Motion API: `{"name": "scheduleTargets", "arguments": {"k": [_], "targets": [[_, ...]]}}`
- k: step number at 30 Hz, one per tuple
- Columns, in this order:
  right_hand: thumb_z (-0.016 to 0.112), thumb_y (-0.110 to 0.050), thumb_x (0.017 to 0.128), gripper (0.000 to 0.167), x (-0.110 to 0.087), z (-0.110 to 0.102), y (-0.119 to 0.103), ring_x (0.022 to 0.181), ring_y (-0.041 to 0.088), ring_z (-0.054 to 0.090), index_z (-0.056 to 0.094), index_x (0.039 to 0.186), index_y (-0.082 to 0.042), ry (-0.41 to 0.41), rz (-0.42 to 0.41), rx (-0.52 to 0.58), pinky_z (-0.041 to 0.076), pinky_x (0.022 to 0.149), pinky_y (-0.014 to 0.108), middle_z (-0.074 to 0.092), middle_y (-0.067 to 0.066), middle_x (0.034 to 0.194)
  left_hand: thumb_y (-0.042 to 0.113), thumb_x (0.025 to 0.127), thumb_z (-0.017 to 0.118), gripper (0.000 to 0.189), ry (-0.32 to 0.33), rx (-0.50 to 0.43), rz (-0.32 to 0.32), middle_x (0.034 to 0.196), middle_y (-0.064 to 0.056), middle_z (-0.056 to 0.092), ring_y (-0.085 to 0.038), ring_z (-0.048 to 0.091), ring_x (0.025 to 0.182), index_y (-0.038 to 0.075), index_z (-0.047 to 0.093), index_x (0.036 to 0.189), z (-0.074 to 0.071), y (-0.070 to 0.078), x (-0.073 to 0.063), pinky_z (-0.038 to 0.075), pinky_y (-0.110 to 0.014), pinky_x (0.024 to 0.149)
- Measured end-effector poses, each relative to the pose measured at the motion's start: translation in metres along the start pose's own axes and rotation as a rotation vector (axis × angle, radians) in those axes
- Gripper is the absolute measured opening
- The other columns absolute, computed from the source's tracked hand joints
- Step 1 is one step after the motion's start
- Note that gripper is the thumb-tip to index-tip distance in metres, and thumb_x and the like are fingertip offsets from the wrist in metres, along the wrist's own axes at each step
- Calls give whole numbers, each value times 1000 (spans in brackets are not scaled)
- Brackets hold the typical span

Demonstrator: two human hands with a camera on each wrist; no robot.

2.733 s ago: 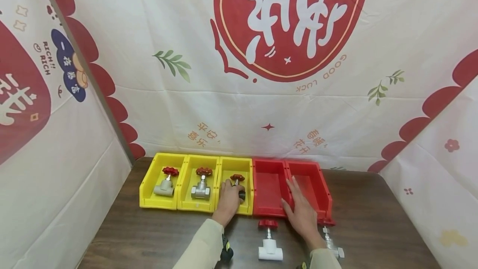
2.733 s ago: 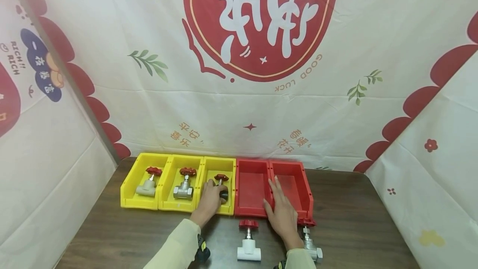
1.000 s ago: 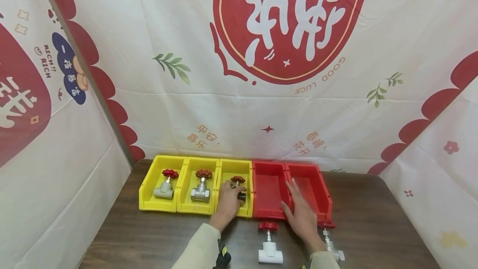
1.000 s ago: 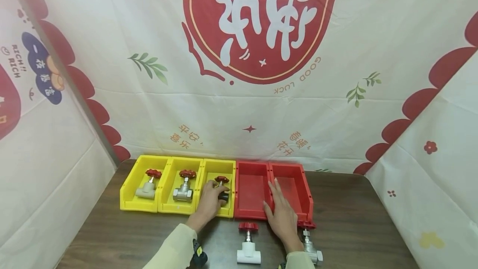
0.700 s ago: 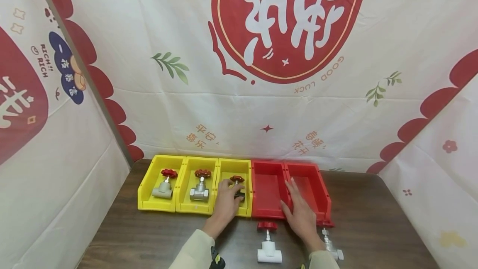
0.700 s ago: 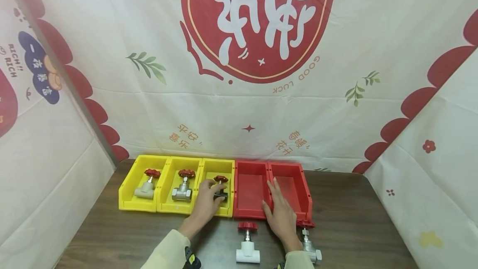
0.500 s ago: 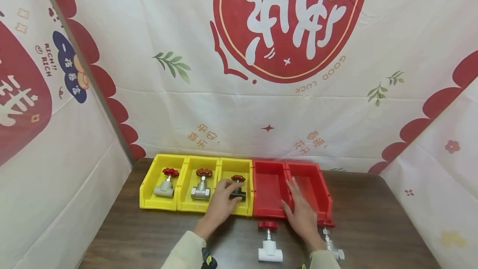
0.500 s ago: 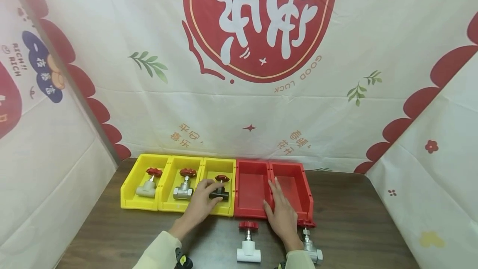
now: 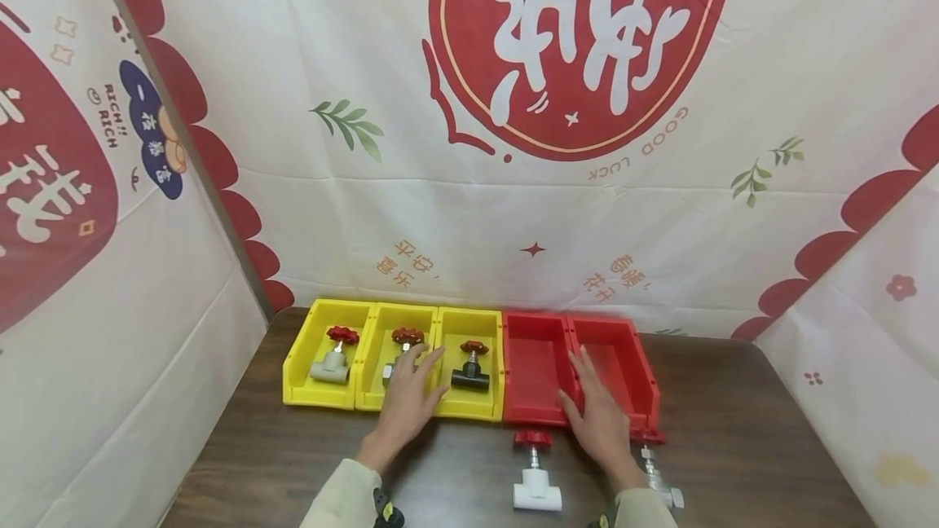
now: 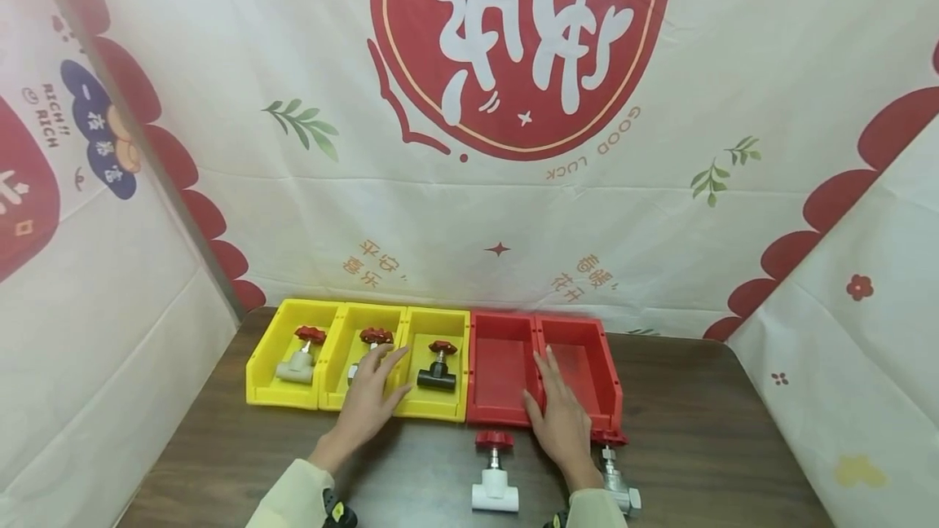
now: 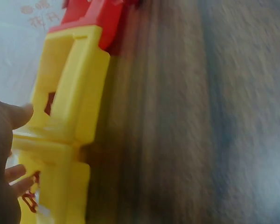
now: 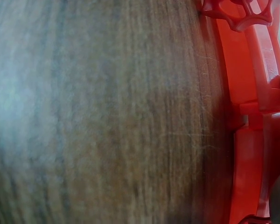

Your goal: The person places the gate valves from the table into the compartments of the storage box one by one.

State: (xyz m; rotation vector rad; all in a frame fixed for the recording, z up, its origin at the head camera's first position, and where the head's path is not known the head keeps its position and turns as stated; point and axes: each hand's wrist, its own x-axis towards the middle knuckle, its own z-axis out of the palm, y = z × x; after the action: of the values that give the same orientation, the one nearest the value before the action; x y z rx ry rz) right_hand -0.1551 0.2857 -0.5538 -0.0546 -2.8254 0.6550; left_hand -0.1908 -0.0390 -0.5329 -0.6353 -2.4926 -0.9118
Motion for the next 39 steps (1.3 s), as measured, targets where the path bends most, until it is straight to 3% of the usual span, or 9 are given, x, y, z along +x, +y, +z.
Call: {"name": "scheduleTargets", "arguments": {"k": [6, 13, 20, 26, 31, 34, 39], "targets": [[76, -42, 78, 100, -1, -1, -1, 128, 38, 42, 10, 153, -38, -17, 17, -1, 47, 80, 64, 11, -4, 159, 17, 78, 81, 67, -41, -12, 25, 139, -16, 45, -37, 45, 123, 15, 51, 138, 4, -13, -4, 35, -59, 100], [76, -43, 78, 100, -1, 0, -1, 130, 38, 41, 10, 153, -38, -20, 10, -3, 47, 81, 64, 8, -7, 159, 24, 82, 77, 62, -61, -4, 147, 145, -12, 41, -34, 41, 129, 14, 52, 138, 9, -29, -7, 32, -61, 102], [76, -43, 79, 98, 0, 2, -1, 130, 37, 41, 12, 153, -38, -10, 1, -9, 49, 80, 62, 6, -9, 159, 25, 84, 75, 59, -55, -10, 233, 145, -14, 40, -31, 44, 126, 16, 52, 138, 10, -40, -3, 37, -59, 98], [75, -45, 79, 98, -1, 0, 1, 130, 38, 40, 12, 153, -37, -5, -3, -18, 49, 79, 62, 7, -8, 159, 25, 86, 73, 61, -158, -61, 214, 150, -17, 31, -34, 51, 116, 14, 49, 140, 4, -37, 1, 46, -53, 91], [76, -42, 79, 98, -2, -4, 6, 130, 37, 40, 12, 153, -37, 10, -11, -35, 50, 77, 60, 6, -9, 159, 23, 88, 71, 63, -256, -143, 197, 153, -18, 23, -38, 46, 123, 10, 43, 144, 0, -31, 4, 46, -49, 93], [76, -40, 79, 98, -1, -5, 6, 130, 37, 40, 12, 153, -37, -4, -15, -28, 51, 78, 60, 7, -7, 159, 22, 89, 70, 64, -260, -134, 209, 153, -19, 22, -38, 44, 126, 9, 41, 145, 0, -31, 4, 45, -48, 95], [74, -44, 80, 97, 0, -8, 2, 133, 38, 36, 10, 153, -40, -94, 3, 46, 48, 84, 60, 9, -2, 160, 19, 86, 72, 66, -223, -95, 225, 153, -20, 23, -37, 40, 129, 9, 42, 144, 1, -35, 0, 43, -49, 98]]}}
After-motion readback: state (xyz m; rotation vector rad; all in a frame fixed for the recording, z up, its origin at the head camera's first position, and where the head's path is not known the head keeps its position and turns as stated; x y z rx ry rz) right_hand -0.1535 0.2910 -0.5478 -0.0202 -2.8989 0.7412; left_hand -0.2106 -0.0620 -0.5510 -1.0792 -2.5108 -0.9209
